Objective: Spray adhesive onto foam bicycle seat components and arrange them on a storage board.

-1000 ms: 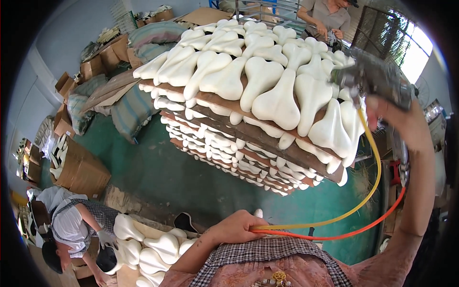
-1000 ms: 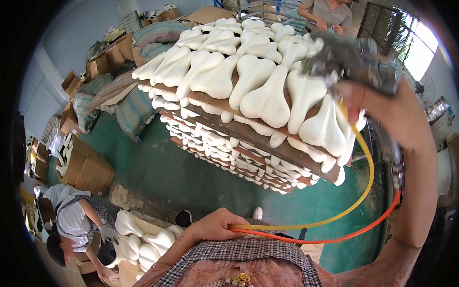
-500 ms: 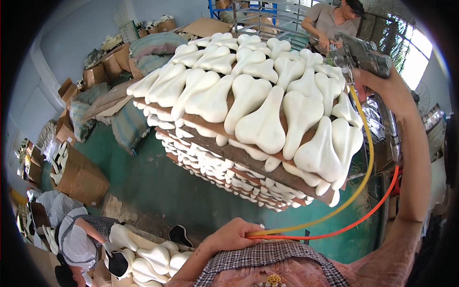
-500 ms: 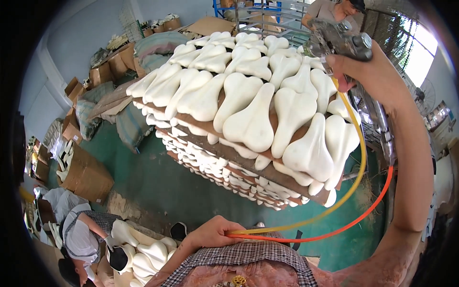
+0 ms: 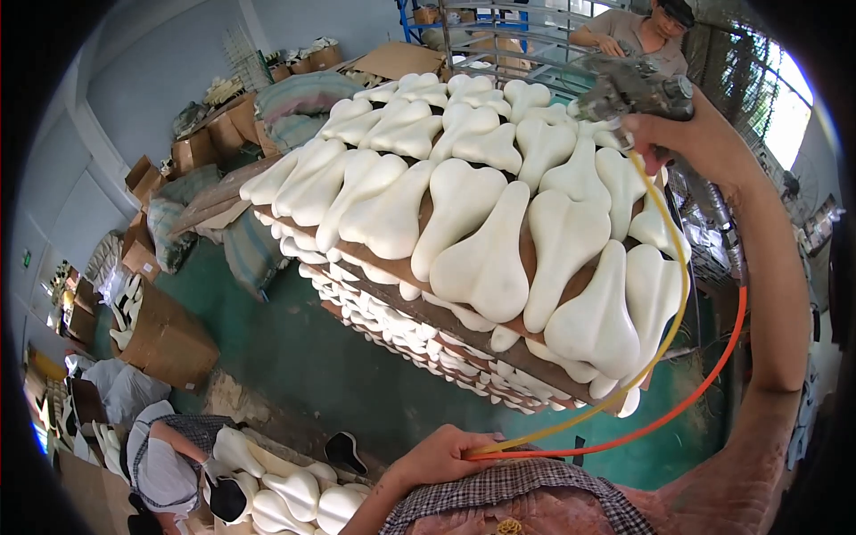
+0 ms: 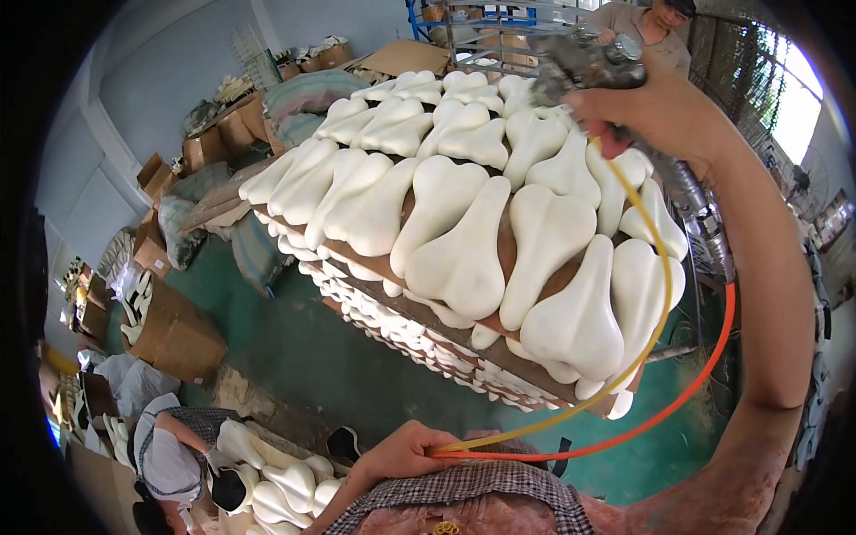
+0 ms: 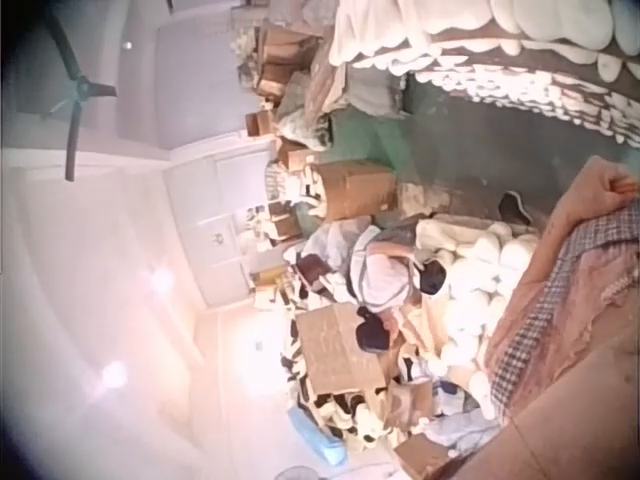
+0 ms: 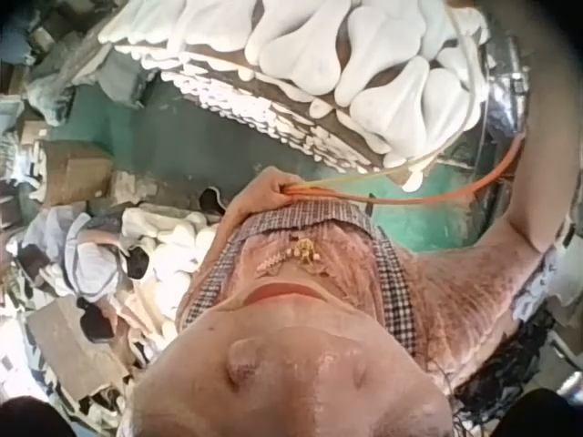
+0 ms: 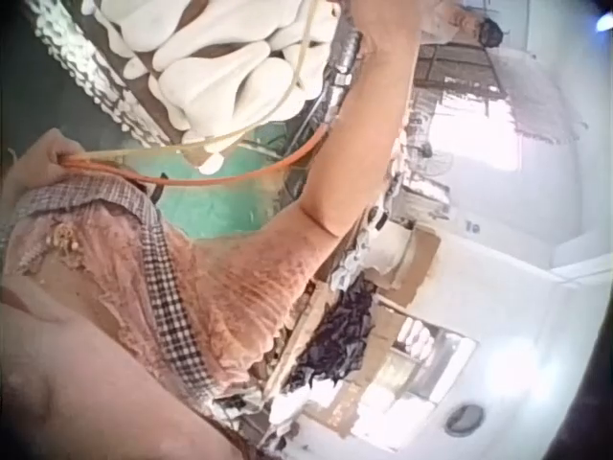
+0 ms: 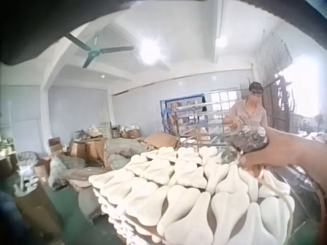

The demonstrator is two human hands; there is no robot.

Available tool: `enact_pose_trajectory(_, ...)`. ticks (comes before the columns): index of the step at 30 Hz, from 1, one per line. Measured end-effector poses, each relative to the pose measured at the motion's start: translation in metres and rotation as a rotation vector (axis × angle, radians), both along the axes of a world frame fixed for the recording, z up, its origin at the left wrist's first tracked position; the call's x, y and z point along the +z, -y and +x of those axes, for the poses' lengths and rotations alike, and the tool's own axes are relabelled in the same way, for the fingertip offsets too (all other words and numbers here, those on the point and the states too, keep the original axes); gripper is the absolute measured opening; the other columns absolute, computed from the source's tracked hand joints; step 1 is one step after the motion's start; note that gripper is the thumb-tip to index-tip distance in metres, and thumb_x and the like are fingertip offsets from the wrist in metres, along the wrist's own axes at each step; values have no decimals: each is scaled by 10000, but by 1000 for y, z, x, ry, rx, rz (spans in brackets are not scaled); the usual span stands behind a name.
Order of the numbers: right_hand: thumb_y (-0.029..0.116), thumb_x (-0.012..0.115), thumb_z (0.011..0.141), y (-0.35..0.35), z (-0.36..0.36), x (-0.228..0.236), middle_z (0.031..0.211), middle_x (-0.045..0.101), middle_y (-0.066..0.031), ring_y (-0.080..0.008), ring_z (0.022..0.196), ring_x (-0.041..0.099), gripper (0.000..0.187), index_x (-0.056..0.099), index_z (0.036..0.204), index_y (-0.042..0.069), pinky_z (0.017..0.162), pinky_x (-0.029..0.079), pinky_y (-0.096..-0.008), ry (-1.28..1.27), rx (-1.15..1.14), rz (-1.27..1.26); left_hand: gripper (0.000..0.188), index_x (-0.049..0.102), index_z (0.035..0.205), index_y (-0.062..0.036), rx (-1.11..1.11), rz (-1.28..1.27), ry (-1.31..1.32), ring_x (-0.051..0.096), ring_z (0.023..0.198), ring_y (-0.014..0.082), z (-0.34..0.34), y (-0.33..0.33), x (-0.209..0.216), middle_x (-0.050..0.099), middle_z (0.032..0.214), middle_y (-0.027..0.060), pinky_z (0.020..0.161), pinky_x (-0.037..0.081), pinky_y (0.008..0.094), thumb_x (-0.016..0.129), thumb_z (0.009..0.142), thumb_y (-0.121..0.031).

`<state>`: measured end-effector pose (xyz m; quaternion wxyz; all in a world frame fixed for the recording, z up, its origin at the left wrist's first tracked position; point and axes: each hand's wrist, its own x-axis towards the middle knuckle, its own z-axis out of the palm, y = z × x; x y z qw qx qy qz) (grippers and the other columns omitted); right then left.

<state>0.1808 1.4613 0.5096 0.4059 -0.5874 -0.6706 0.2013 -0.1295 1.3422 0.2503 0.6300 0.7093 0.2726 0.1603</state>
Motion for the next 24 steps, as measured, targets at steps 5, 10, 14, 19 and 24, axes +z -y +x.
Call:
enact_pose_trajectory(5,225,666,752,-49,-7,4,581,557,-53,-121,512,555,246,569,685,9,492,448,-248,132,68,218,308,606,1076,-40,-31,-37,-125,494,594,150,8,-6,9,654,891,152,640,440,259,652,796,-159)
enact_pose_trajectory(10,287,679,765,-61,-6,10,648,599,-43,-106,597,567,282,577,820,30,591,462,-246,142,29,60,299,613,1069,-37,10,-75,-184,479,583,119,2,-6,5,629,742,120,599,423,247,653,806,-173)
enact_pose_trajectory(14,305,696,754,-63,-8,5,655,609,-45,-113,572,579,324,584,864,21,568,466,-255,222,-32,175,303,616,1074,-42,12,-29,-139,466,561,113,-3,0,-8,610,684,106,568,407,244,653,808,-182)
enact_pose_trajectory(19,260,697,755,-18,-55,3,655,611,-54,-111,568,571,337,554,920,4,556,462,-247,88,233,-27,326,608,1100,-60,39,-46,-47,477,551,138,-17,14,-6,608,693,121,567,406,250,653,804,-188)
enact_pose_trajectory(24,245,686,754,-3,-48,1,626,583,-47,-104,535,552,277,542,805,15,526,450,-238,98,54,48,315,609,1091,-58,-55,-28,-165,489,560,149,-36,27,3,614,721,142,588,423,264,648,796,-162)
